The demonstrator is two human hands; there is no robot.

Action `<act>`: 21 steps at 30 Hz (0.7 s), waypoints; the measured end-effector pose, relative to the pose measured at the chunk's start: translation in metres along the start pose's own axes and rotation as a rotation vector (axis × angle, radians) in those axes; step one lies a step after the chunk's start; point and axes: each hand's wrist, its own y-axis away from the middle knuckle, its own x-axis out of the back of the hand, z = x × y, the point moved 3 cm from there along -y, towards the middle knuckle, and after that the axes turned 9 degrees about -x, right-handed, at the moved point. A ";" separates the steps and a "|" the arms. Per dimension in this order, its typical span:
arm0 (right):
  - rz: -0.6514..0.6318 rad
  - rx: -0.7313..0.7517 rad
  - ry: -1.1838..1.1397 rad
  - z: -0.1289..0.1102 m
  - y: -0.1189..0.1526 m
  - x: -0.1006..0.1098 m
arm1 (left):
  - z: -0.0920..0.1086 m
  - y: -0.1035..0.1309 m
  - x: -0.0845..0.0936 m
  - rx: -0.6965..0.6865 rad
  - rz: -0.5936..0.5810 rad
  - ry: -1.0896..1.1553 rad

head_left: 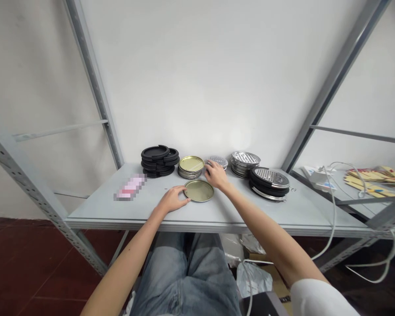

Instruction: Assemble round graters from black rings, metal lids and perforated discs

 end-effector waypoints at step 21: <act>0.030 -0.243 0.062 0.075 -0.016 0.005 | -0.001 -0.001 0.000 0.003 -0.020 0.017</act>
